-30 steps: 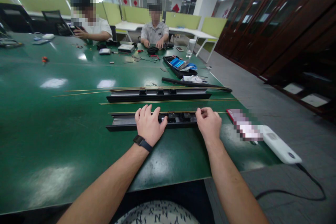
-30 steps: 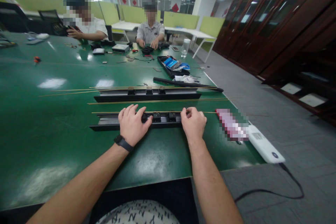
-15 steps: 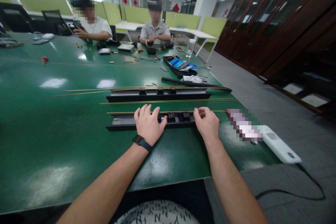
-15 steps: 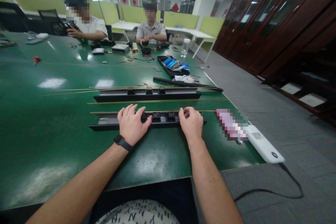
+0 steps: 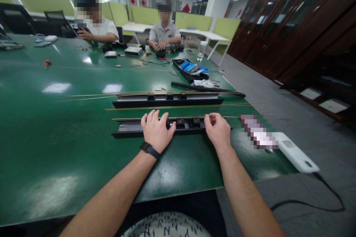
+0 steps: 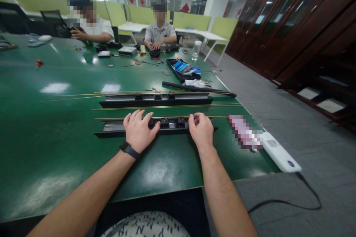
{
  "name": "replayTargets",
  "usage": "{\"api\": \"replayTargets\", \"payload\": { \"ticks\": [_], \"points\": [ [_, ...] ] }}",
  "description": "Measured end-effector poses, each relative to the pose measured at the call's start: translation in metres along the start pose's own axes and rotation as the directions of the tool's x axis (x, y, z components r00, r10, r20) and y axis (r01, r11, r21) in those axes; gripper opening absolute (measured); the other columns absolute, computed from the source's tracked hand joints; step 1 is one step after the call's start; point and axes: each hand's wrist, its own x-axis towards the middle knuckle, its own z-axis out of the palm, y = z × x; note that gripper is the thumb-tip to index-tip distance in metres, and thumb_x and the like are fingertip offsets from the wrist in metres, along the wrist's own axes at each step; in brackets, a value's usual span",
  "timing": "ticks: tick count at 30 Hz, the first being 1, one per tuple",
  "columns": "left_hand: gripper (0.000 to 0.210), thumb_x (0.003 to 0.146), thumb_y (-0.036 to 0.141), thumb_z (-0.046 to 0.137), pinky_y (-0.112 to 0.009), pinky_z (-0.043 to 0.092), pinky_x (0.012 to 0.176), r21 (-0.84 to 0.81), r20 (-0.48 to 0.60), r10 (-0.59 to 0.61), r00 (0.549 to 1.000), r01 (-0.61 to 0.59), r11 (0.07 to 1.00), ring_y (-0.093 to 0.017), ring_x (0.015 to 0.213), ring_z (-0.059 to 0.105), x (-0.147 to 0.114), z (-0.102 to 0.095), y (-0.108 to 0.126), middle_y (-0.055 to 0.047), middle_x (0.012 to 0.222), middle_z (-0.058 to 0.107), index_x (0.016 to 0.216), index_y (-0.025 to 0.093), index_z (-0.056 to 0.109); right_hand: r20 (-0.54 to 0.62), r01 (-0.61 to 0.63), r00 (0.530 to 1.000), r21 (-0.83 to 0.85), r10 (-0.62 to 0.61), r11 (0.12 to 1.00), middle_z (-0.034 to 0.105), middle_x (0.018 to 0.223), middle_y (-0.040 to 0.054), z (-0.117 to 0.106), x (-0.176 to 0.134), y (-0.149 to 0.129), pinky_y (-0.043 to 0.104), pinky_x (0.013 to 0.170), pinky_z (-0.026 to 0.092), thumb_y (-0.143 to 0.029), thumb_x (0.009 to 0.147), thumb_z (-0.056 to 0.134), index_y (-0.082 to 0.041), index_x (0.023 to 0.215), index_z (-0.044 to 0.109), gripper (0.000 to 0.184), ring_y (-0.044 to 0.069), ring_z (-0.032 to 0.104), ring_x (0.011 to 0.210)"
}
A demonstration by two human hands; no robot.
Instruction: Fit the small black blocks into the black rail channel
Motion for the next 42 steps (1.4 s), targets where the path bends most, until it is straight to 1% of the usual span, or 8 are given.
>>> {"api": "replayTargets", "payload": {
  "ticks": [8,16,26,42],
  "points": [
    [0.038,0.093,0.05,0.066,-0.058,0.031,0.122,0.017,-0.006,0.004,1.0,-0.004,1.0,-0.035,0.139,0.055,0.0001,-0.0003,-0.0012,-0.016,0.136,0.07,0.12,0.025,0.077,0.01,-0.008,1.0,0.015,0.008,1.0,0.071,0.079,0.0056,-0.0019,-0.001,-0.0042,0.037,0.081,0.048,-0.055,0.096,0.057,-0.021,0.095,0.069,0.036,0.023,0.065,0.081],
    [0.038,0.094,0.049,0.065,-0.059,0.03,0.122,-0.002,0.003,0.004,1.0,-0.004,1.0,-0.036,0.139,0.055,-0.0003,-0.0011,-0.0031,-0.017,0.137,0.069,0.121,0.025,0.077,0.027,-0.022,0.999,0.009,0.021,1.0,0.071,0.078,0.0068,-0.004,-0.0011,-0.0072,0.038,0.08,0.048,-0.058,0.095,0.055,-0.021,0.095,0.069,0.04,0.024,0.064,0.081],
    [0.038,0.094,0.049,0.065,-0.057,0.031,0.122,0.012,-0.001,0.016,1.0,-0.016,1.0,-0.035,0.138,0.056,-0.0011,-0.0009,-0.0023,-0.016,0.135,0.071,0.121,0.024,0.077,0.017,-0.013,1.0,0.006,0.012,1.0,0.071,0.078,0.0055,-0.0005,0.0,-0.0031,0.037,0.08,0.047,-0.056,0.095,0.056,-0.021,0.095,0.069,0.037,0.023,0.064,0.079],
    [0.037,0.095,0.048,0.063,-0.058,0.031,0.122,-0.018,0.006,0.004,1.0,-0.004,1.0,-0.036,0.136,0.057,-0.0019,-0.0007,-0.001,-0.017,0.131,0.072,0.12,0.025,0.077,0.018,-0.008,1.0,0.008,0.008,1.0,0.07,0.078,0.005,-0.0015,0.0015,-0.0053,0.037,0.081,0.047,-0.055,0.095,0.056,-0.022,0.094,0.068,0.035,0.023,0.063,0.079]
  ]
}}
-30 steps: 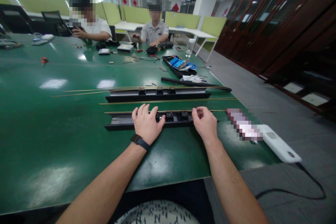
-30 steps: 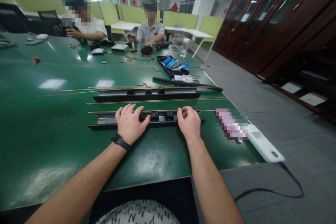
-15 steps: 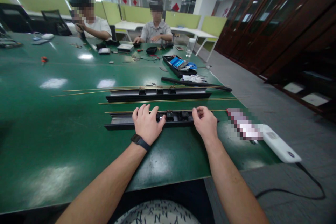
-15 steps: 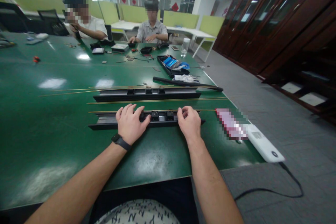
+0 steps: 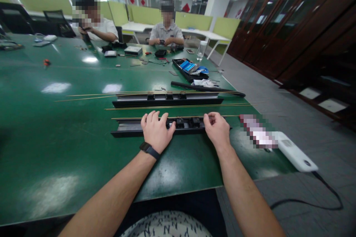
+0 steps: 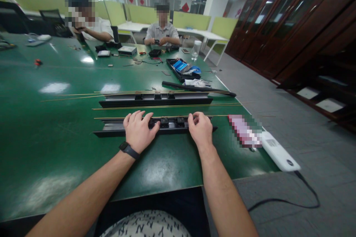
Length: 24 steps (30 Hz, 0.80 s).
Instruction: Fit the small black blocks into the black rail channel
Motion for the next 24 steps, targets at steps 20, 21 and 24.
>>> {"api": "replayTargets", "payload": {
  "ticks": [20,21,24],
  "points": [
    [0.036,0.096,0.049,0.062,-0.058,0.033,0.12,0.022,0.005,0.014,1.0,-0.014,1.0,-0.036,0.133,0.058,0.0002,0.0,-0.0007,-0.016,0.129,0.072,0.12,0.026,0.077,-0.021,0.023,1.0,-0.021,-0.023,1.0,0.067,0.074,0.0043,0.0006,0.0,0.0018,0.038,0.084,0.047,-0.056,0.095,0.055,-0.022,0.092,0.068,0.036,0.024,0.063,0.08],
    [0.037,0.096,0.049,0.062,-0.058,0.033,0.12,0.02,0.006,0.015,1.0,-0.015,1.0,-0.036,0.133,0.058,0.0003,0.0,-0.0009,-0.016,0.129,0.072,0.12,0.026,0.077,-0.021,0.023,0.999,-0.025,-0.024,0.999,0.067,0.074,0.0044,0.0,-0.0001,0.0011,0.038,0.084,0.047,-0.055,0.095,0.055,-0.022,0.091,0.068,0.036,0.024,0.062,0.08],
    [0.038,0.096,0.049,0.061,-0.058,0.032,0.12,0.014,0.009,0.016,1.0,-0.016,1.0,-0.036,0.134,0.057,0.0001,0.0,-0.0013,-0.016,0.13,0.072,0.121,0.025,0.077,-0.02,0.027,0.999,-0.044,-0.028,0.999,0.067,0.074,0.0049,-0.0015,-0.0002,-0.0001,0.038,0.084,0.046,-0.055,0.096,0.053,-0.023,0.089,0.067,0.036,0.025,0.061,0.081]
  ]
}}
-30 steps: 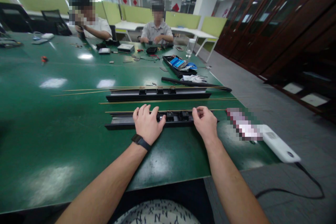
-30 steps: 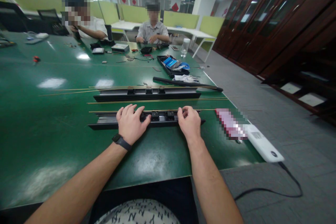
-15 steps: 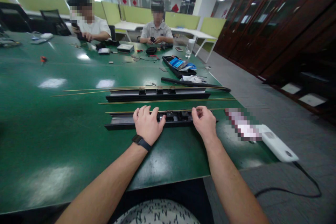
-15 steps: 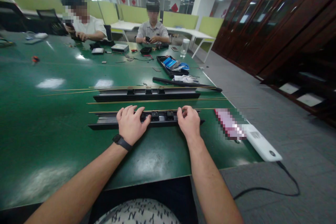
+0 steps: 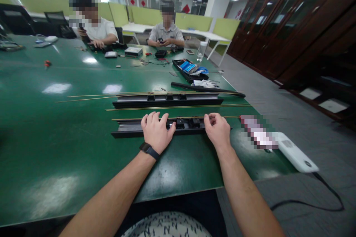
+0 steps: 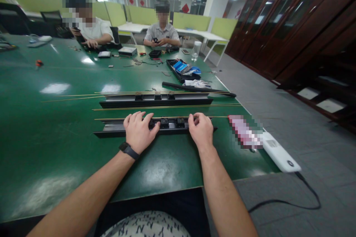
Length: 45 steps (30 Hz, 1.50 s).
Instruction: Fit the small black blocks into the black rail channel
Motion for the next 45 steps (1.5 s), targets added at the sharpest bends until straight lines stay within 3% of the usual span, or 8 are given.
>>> {"api": "replayTargets", "payload": {
  "ticks": [25,45],
  "points": [
    [0.04,0.096,0.05,0.062,-0.058,0.032,0.12,0.013,-0.009,0.011,1.0,-0.011,1.0,-0.036,0.135,0.057,-0.0011,0.0021,-0.0014,-0.017,0.131,0.071,0.123,0.024,0.076,-0.041,0.074,0.996,-0.058,-0.077,0.996,0.061,0.067,0.0015,0.0003,-0.0011,0.0019,0.034,0.08,0.041,-0.048,0.097,0.056,-0.023,0.083,0.067,0.031,0.021,0.055,0.075],
    [0.041,0.096,0.049,0.063,-0.058,0.033,0.12,0.006,-0.009,0.014,1.0,-0.014,1.0,-0.037,0.136,0.056,-0.0006,0.0015,-0.0011,-0.017,0.131,0.071,0.126,0.023,0.076,-0.007,0.063,0.998,-0.123,-0.064,0.99,0.067,0.076,0.0036,0.0028,-0.0006,0.0064,0.035,0.083,0.037,-0.052,0.098,0.056,-0.023,0.09,0.071,0.034,0.023,0.053,0.082]
  ]
}}
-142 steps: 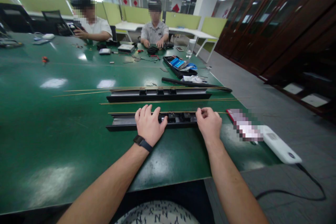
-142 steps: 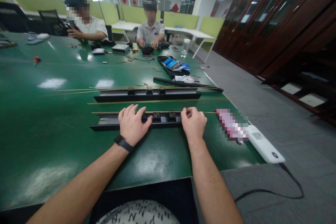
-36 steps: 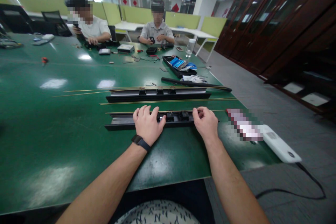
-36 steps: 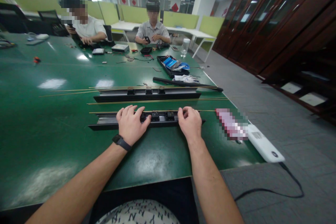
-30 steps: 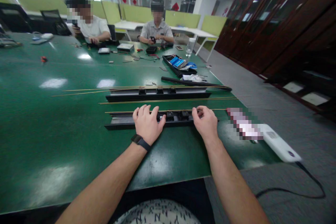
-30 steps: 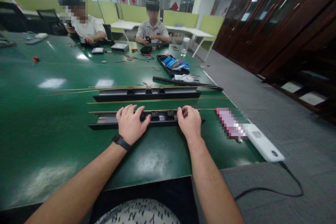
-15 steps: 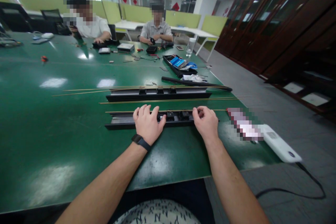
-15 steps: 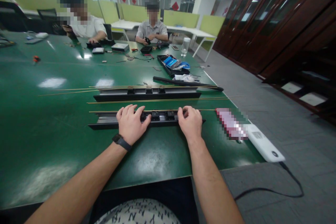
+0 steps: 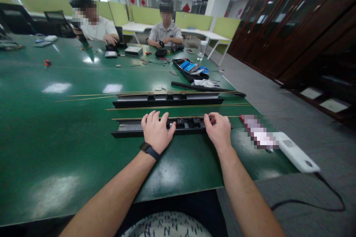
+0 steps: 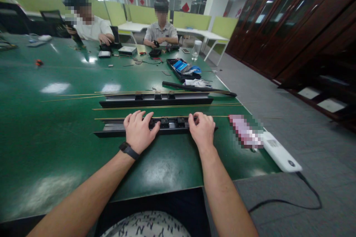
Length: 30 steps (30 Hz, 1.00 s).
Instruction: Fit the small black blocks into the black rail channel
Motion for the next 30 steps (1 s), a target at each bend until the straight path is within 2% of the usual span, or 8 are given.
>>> {"api": "replayTargets", "payload": {
  "ticks": [8,30],
  "points": [
    [0.042,0.096,0.049,0.063,-0.058,0.032,0.12,-0.007,0.0,0.001,1.0,-0.001,1.0,-0.037,0.137,0.056,0.0,-0.001,0.0,-0.018,0.132,0.071,0.126,0.022,0.075,-0.002,0.026,1.0,-0.068,-0.026,0.997,0.066,0.077,0.0041,0.003,0.002,0.002,0.034,0.08,0.034,-0.052,0.101,0.053,-0.022,0.089,0.074,0.039,0.021,0.049,0.078],
    [0.044,0.096,0.048,0.061,-0.058,0.032,0.121,0.004,0.013,-0.002,1.0,0.002,1.0,-0.037,0.139,0.054,0.001,-0.001,0.001,-0.02,0.138,0.068,0.129,0.022,0.074,0.011,0.054,0.999,-0.249,-0.053,0.967,0.073,0.085,0.0106,0.001,0.011,-0.009,0.035,0.077,0.029,-0.046,0.105,0.05,-0.02,0.086,0.077,0.042,0.023,0.048,0.081]
  ]
}}
